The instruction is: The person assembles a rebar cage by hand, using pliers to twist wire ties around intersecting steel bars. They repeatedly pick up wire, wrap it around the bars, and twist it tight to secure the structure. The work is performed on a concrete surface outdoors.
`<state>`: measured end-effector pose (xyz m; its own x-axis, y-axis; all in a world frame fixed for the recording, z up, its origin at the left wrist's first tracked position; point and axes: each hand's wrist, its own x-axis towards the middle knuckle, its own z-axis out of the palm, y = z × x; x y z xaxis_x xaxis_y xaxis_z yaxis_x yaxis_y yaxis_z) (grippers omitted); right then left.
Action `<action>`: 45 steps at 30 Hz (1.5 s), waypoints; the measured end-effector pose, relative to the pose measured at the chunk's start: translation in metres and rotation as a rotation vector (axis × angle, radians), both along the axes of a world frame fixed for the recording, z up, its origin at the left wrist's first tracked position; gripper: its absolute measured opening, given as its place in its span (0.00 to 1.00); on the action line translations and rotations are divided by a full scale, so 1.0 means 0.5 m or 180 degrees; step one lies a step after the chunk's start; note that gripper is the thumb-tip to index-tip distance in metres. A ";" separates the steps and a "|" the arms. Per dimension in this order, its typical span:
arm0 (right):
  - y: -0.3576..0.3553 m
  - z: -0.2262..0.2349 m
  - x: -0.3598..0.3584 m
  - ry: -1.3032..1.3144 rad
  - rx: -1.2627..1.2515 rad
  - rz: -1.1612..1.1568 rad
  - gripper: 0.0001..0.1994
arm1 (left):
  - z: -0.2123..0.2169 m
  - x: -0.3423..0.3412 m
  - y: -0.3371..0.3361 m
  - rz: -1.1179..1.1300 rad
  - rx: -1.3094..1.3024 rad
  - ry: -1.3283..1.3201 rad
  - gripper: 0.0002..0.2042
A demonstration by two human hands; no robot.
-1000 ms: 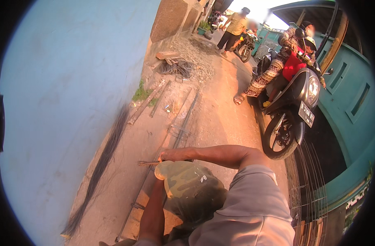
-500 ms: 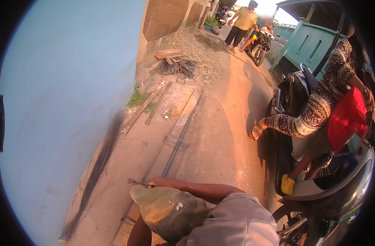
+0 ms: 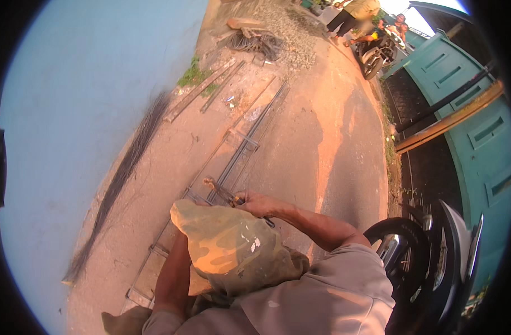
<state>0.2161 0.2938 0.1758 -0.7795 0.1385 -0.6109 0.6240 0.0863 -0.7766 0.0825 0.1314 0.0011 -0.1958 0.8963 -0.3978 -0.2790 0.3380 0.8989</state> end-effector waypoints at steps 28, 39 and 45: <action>-0.016 -0.145 0.161 -0.1350 0.4253 0.2472 0.21 | -0.118 0.015 0.135 -0.0912 0.1622 0.2797 0.03; -0.076 -0.069 0.121 -0.1382 0.3995 0.2863 0.21 | -0.041 0.030 0.082 -0.0299 -0.0220 0.0216 0.14; -0.100 -0.037 0.087 -0.1454 0.4083 0.3010 0.21 | -0.031 0.019 0.075 -0.0081 -0.0283 -0.0514 0.14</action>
<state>0.2596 0.2436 0.1575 -0.6756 0.3123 -0.6679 0.1234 0.9410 0.3152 0.0918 0.1692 -0.0144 -0.1008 0.8602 -0.5000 -0.4076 0.4227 0.8094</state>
